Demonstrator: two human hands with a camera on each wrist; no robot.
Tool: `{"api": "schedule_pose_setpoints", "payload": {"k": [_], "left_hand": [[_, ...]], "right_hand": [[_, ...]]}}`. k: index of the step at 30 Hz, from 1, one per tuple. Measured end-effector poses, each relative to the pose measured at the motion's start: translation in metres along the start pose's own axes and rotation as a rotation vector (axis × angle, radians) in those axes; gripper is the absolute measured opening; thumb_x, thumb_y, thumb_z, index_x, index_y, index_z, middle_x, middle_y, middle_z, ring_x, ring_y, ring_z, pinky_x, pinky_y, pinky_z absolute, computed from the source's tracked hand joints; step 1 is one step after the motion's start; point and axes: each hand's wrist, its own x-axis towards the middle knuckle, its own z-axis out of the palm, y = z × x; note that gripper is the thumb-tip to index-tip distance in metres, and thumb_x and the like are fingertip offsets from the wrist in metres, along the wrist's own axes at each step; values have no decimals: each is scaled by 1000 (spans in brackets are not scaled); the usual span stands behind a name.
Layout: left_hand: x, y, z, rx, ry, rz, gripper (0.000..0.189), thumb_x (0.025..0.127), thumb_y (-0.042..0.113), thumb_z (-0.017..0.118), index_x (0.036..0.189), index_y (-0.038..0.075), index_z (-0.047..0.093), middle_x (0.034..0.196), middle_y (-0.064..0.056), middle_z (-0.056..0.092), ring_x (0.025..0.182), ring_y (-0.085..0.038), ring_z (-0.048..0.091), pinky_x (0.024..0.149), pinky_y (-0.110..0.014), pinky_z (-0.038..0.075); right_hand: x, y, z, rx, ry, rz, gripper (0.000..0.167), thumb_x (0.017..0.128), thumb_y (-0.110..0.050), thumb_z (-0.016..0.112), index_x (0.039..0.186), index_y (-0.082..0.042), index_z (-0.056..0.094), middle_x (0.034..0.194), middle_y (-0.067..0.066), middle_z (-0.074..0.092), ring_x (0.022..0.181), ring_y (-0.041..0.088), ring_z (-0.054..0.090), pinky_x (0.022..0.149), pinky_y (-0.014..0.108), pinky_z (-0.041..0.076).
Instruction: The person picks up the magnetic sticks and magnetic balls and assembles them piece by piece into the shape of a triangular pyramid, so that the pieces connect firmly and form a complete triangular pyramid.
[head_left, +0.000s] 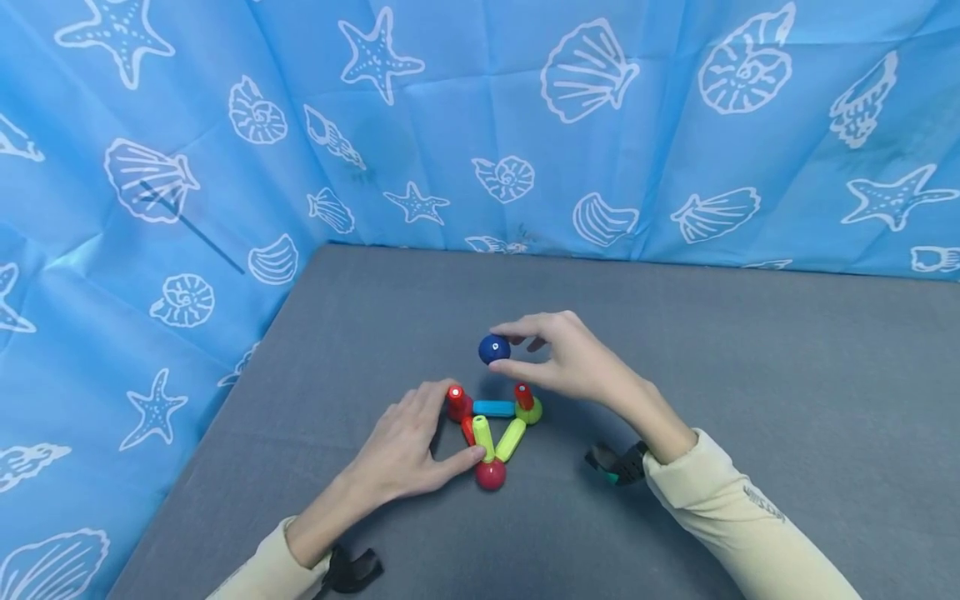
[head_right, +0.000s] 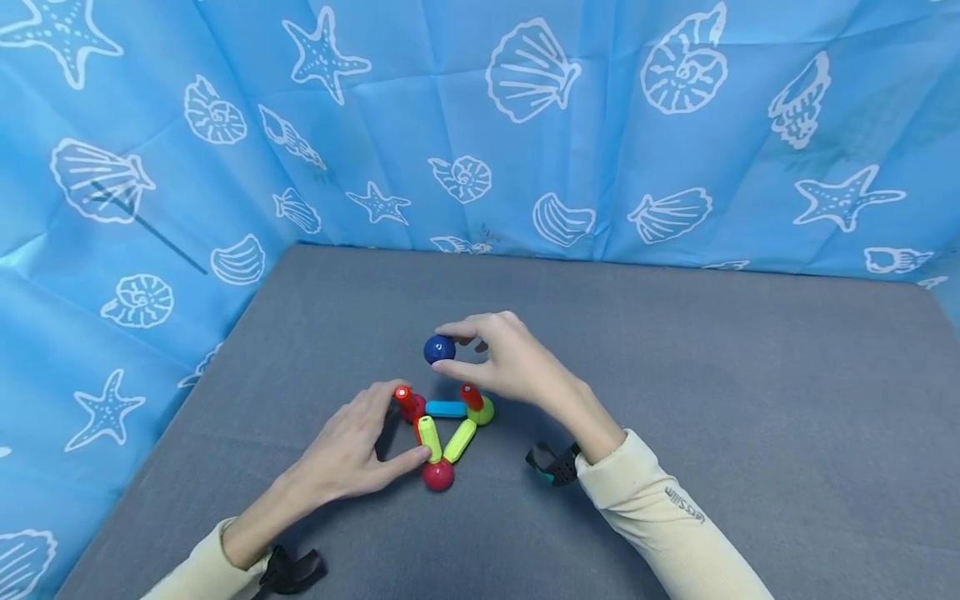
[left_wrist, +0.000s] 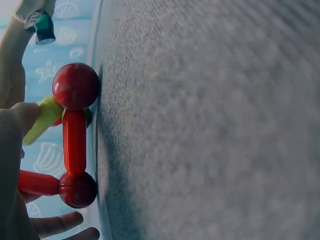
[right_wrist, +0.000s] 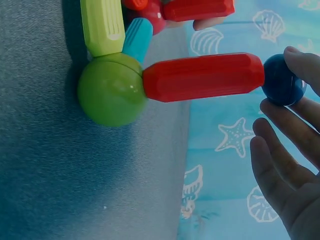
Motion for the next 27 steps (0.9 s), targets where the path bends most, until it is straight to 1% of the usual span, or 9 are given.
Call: {"api": "schedule_pose_setpoints", "payload": {"k": [3,5,9,12,14,16,19,21,27], "left_hand": [[1,0,0,-9,-4,24,83,87,74,61,147,20,43,142,-4,56,117,-21,58,96,-47,52],[1,-3,-2,-71,-13,51,79,90,68,62,148,18,43,144,-4,55,123,-22,58,101,-51,51],[4,-13,-4,-283,-16,141,58,101,42,61,149,12,45,149,-3,54,138,-22,54,113,-52,46],[9,-18,-3,-360,6,224,43,104,24,59,144,10,50,138,-2,63,126,-14,61,108,-42,52],[13,-18,-2,-326,37,269,35,105,21,59,138,10,54,123,-1,68,109,-10,66,97,-35,58],[14,-16,0,-250,73,302,30,105,22,58,132,10,57,112,1,69,97,-7,65,89,-31,59],[15,-13,0,-152,120,333,28,105,24,59,129,10,60,113,0,70,101,-9,67,91,-32,59],[15,-11,0,-118,134,349,30,104,24,61,130,11,61,116,0,71,105,-10,67,94,-34,59],[14,-10,-1,-82,119,409,33,101,22,66,132,12,63,118,0,69,105,-10,64,94,-34,58]], "right_hand": [[-4,2,1,8,12,-3,42,88,-21,81,126,-5,71,115,8,77,103,25,71,88,40,61],[-6,2,1,13,19,-7,41,88,-21,81,126,-5,72,115,8,77,102,25,71,87,40,61],[-11,3,1,26,24,-6,41,89,-21,80,126,-7,72,116,7,77,103,24,71,87,40,61],[-15,3,1,27,30,0,42,89,-22,80,127,-7,71,116,6,77,104,23,70,87,40,61],[-17,4,1,23,39,3,42,89,-21,80,127,-7,71,116,7,77,104,23,70,86,40,61],[-19,4,2,19,47,2,42,89,-20,80,127,-6,71,116,8,77,103,24,71,86,41,61],[-21,6,2,19,56,2,41,88,-20,80,126,-7,71,116,8,77,102,24,71,85,42,62],[-23,6,2,22,59,4,41,88,-20,80,126,-7,72,115,8,77,102,23,71,85,43,62],[-27,6,2,47,55,9,40,89,-20,80,126,-7,72,115,8,77,102,24,71,85,45,62]]}}
